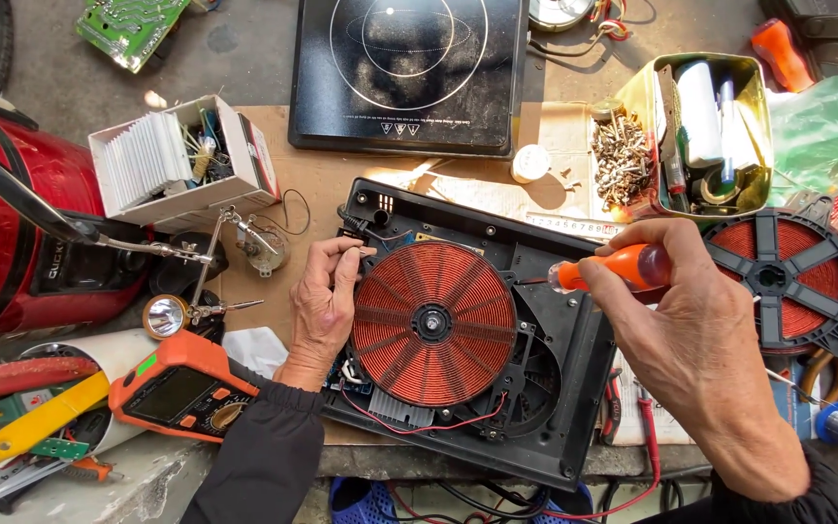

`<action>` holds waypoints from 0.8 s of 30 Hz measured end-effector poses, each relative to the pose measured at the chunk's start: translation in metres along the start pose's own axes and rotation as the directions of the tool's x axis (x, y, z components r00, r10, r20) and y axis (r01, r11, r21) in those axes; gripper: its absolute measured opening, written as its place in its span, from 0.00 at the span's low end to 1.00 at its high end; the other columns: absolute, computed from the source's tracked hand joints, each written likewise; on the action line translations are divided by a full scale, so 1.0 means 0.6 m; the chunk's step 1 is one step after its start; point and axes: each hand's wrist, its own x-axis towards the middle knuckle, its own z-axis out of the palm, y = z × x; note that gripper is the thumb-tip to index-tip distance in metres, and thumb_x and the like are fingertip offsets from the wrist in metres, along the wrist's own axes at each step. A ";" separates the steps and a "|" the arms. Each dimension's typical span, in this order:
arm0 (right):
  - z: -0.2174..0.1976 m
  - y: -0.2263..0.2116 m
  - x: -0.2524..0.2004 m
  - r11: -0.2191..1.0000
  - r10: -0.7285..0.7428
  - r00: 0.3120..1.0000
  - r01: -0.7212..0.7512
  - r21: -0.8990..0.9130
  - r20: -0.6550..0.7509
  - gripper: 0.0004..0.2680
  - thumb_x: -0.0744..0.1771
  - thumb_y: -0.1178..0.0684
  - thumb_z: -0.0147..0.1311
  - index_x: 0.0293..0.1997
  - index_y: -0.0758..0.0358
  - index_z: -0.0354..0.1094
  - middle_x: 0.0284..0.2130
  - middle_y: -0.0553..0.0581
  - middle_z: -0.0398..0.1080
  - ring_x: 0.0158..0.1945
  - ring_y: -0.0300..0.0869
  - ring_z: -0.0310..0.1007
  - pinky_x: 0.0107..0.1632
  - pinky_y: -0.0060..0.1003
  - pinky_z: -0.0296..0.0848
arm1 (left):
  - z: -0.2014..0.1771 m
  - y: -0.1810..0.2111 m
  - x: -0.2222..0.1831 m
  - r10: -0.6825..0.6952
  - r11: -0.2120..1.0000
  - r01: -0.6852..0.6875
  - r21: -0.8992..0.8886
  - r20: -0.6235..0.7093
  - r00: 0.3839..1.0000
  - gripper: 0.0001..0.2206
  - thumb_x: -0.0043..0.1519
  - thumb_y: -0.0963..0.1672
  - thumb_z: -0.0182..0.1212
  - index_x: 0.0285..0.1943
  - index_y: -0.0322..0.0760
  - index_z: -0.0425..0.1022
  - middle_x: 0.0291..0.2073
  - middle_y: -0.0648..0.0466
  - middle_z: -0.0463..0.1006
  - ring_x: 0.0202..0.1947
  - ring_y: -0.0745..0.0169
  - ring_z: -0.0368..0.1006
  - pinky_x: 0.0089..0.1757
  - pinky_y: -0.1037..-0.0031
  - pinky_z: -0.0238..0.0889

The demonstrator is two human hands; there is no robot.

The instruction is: Securing an induction coil into the housing of an induction cooker using a screwdriver.

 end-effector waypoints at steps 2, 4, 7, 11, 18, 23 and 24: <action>-0.001 0.006 0.001 0.999 -0.049 0.998 0.048 -0.015 -0.031 0.12 0.69 0.56 0.67 0.55 0.71 0.70 0.36 0.62 0.75 0.30 0.43 0.71 0.26 0.37 0.72 | -0.002 0.003 0.001 -0.002 1.000 0.002 -0.013 0.003 1.000 0.08 0.75 0.44 0.54 0.58 0.38 0.74 0.47 0.58 0.90 0.36 0.70 0.81 0.42 0.77 0.77; -0.003 0.007 0.002 0.995 -0.097 0.993 0.095 -0.032 -0.060 0.12 0.70 0.57 0.67 0.55 0.73 0.69 0.37 0.64 0.75 0.31 0.44 0.73 0.26 0.37 0.73 | -0.003 0.004 0.001 -0.005 1.000 0.006 -0.027 0.007 1.000 0.08 0.75 0.44 0.54 0.58 0.37 0.74 0.47 0.58 0.90 0.36 0.70 0.80 0.43 0.77 0.78; -0.005 0.001 0.005 0.997 -0.081 0.996 0.080 -0.010 -0.047 0.13 0.70 0.58 0.65 0.57 0.75 0.69 0.42 0.67 0.79 0.32 0.45 0.76 0.29 0.38 0.76 | -0.005 0.004 0.001 0.013 0.999 -0.012 -0.039 0.017 1.000 0.07 0.75 0.43 0.55 0.58 0.37 0.74 0.48 0.57 0.90 0.39 0.71 0.82 0.45 0.78 0.77; -0.004 -0.001 0.003 0.997 -0.069 0.998 0.069 -0.015 -0.013 0.12 0.70 0.58 0.66 0.56 0.72 0.69 0.44 0.63 0.71 0.32 0.45 0.69 0.27 0.38 0.70 | 0.001 0.003 -0.001 -0.012 0.996 0.012 -0.092 -0.003 1.000 0.07 0.75 0.42 0.56 0.57 0.35 0.74 0.49 0.54 0.90 0.41 0.69 0.84 0.46 0.78 0.78; 0.012 0.010 -0.004 0.995 -0.089 0.995 0.086 -0.059 -0.043 0.13 0.73 0.62 0.69 0.61 0.79 0.70 0.36 0.70 0.71 0.28 0.50 0.71 0.25 0.42 0.73 | -0.007 -0.011 0.002 0.023 0.990 -0.022 -0.139 0.007 1.000 0.08 0.75 0.44 0.54 0.57 0.34 0.73 0.51 0.51 0.90 0.44 0.66 0.86 0.47 0.77 0.81; 0.023 0.040 0.004 0.994 -0.102 0.995 0.102 -0.025 -0.004 0.15 0.71 0.63 0.69 0.62 0.82 0.68 0.40 0.74 0.74 0.35 0.55 0.74 0.32 0.45 0.78 | -0.006 -0.016 -0.001 -0.003 0.985 0.004 -0.171 0.007 1.000 0.09 0.75 0.43 0.54 0.58 0.34 0.73 0.51 0.51 0.89 0.44 0.66 0.84 0.48 0.76 0.80; 0.024 0.046 0.005 0.993 -0.093 0.996 0.093 -0.069 0.003 0.16 0.71 0.61 0.70 0.63 0.82 0.68 0.41 0.75 0.75 0.38 0.58 0.77 0.35 0.48 0.80 | -0.006 -0.018 0.000 -0.004 0.984 0.006 -0.178 0.010 1.000 0.09 0.75 0.43 0.54 0.59 0.34 0.73 0.51 0.51 0.89 0.43 0.66 0.84 0.48 0.76 0.81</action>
